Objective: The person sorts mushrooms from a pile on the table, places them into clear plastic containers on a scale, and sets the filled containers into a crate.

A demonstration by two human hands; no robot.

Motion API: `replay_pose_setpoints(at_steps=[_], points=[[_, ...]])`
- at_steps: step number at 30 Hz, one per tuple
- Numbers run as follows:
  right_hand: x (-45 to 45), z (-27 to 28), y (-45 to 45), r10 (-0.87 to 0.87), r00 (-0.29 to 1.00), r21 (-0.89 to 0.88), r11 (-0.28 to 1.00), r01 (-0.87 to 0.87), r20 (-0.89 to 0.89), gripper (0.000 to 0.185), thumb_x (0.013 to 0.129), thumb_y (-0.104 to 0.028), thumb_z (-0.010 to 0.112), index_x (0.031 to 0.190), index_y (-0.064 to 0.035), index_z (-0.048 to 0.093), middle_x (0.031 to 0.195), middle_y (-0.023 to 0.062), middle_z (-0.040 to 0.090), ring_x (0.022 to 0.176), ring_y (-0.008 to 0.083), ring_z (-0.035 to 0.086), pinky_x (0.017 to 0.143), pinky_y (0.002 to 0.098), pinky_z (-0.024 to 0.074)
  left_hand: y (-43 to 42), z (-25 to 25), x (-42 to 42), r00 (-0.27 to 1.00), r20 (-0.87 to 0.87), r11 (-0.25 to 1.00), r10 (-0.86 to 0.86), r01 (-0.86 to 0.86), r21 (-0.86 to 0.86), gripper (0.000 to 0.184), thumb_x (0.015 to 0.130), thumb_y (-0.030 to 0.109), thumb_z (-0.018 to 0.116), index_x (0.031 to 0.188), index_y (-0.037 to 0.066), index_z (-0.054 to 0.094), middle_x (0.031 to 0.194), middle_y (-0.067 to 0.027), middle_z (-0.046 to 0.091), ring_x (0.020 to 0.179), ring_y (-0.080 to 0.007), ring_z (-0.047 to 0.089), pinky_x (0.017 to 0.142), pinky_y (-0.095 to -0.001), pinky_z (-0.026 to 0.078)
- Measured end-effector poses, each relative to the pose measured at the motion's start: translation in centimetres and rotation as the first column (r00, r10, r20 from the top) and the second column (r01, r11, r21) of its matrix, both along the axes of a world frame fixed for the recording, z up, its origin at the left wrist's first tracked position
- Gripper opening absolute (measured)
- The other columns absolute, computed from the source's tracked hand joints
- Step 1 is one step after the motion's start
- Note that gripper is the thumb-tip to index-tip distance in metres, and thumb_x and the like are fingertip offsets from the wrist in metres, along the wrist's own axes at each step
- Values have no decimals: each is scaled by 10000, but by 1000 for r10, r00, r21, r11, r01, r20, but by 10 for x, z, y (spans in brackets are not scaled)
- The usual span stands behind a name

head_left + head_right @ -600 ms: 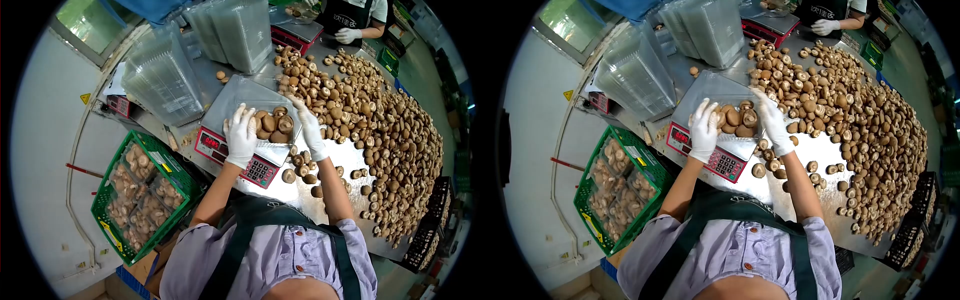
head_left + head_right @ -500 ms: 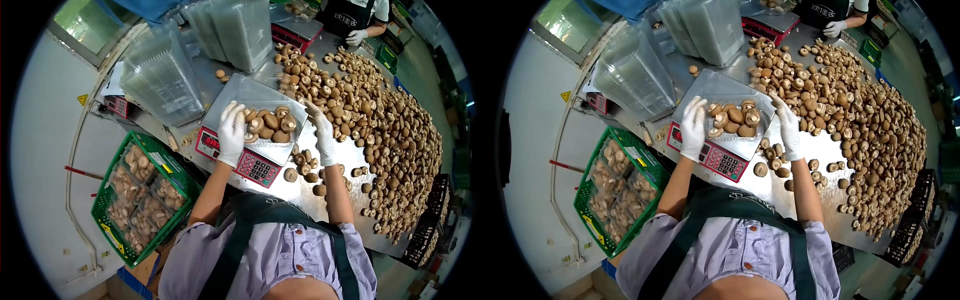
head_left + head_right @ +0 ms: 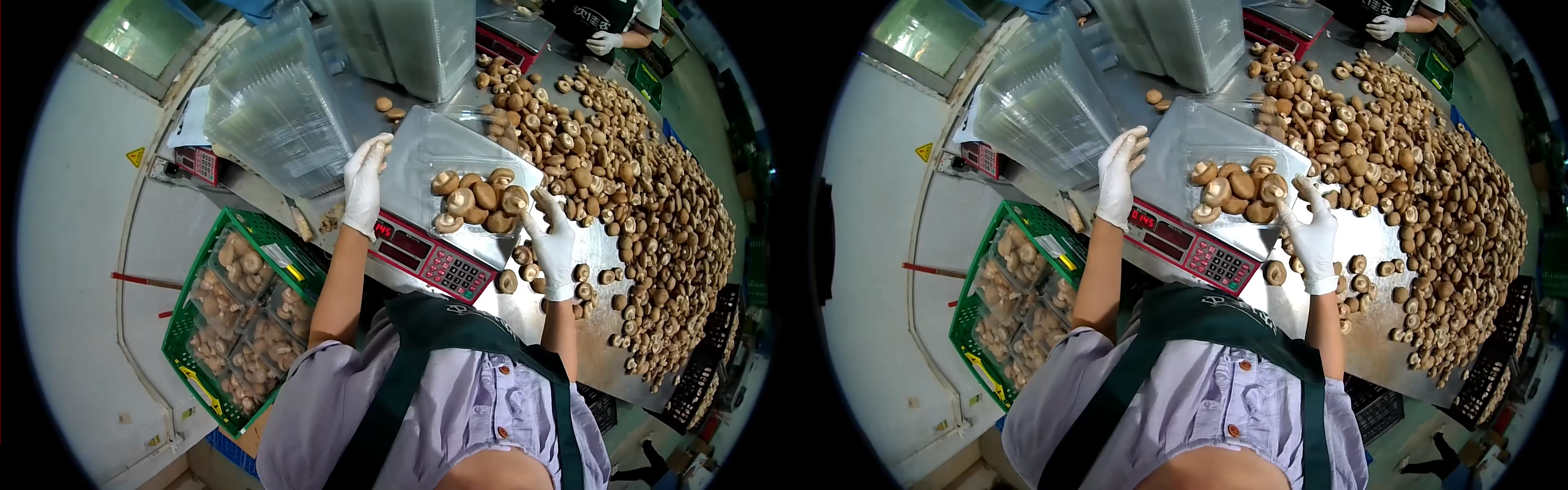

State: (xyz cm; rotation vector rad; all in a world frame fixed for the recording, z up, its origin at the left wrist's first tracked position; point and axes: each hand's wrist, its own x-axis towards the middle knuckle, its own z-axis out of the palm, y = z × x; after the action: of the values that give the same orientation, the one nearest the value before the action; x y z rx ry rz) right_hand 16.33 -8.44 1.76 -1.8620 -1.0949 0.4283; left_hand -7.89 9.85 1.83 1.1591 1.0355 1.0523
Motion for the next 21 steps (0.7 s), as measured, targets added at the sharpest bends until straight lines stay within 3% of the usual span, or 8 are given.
replay_pose_setpoints(at_steps=[3,7,9,11,13,15,19,21], points=[[-11,-7,14,-63,958,-26,997,73,280,471,762,-255,733,1174,-70,599,1008,170,628,923,298,609,830,359,490,8,-5,5,999,16,999,-48,48,-14,324,950,300,506,1136,61,621,1122,-17,613,1042,-124,560,877,-256,404],[-16,-7,27,-132,931,-2,990,141,340,406,748,-233,728,1128,-122,638,905,144,621,832,276,614,764,349,505,9,-11,19,990,75,991,-121,125,-54,266,921,207,567,1125,42,608,1107,-14,586,1004,-105,525,913,-274,390],[-17,3,38,-101,917,92,993,70,385,397,743,-190,729,1122,-118,638,892,138,618,821,278,614,751,352,506,11,-33,32,980,73,981,-187,190,-30,287,903,159,588,1155,22,583,1169,-67,559,1078,-146,514,954,-289,384],[-22,16,57,-19,906,307,944,-124,423,390,762,-46,650,1148,-79,604,1017,155,633,886,315,615,802,362,493,4,-39,44,987,-87,980,-137,148,135,335,893,149,597,1195,11,549,1254,-121,508,1179,-204,471,994,-312,362],[-20,9,70,313,815,132,896,-423,487,412,761,25,581,1167,-47,581,1070,165,629,958,337,606,851,381,476,3,-43,52,978,-143,961,-151,179,210,380,882,176,608,1219,17,529,1343,-180,428,1272,-282,395,1044,-335,314],[-29,3,72,412,842,149,862,-484,348,428,753,57,540,1172,-24,571,1089,181,620,1010,348,591,878,399,463,-2,-44,59,953,-288,941,-92,178,289,378,882,195,607,1214,27,537,1365,-195,403,1288,-300,376,1052,-347,305],[-37,11,61,350,743,-26,912,-409,571,429,763,-4,531,1191,-21,558,1273,179,524,1093,360,519,942,398,416,-4,-39,64,912,-398,908,-96,244,340,388,861,193,624,1205,28,550,1419,-207,344,1314,-319,341,1063,-357,293],[-28,5,57,389,818,12,901,-434,424,460,749,16,509,1204,-37,553,1307,169,495,1139,344,489,977,411,389,-4,-38,62,886,-454,872,-97,295,390,384,854,180,632,1198,25,557,1434,-208,326,1316,-322,338,1061,-365,295]])
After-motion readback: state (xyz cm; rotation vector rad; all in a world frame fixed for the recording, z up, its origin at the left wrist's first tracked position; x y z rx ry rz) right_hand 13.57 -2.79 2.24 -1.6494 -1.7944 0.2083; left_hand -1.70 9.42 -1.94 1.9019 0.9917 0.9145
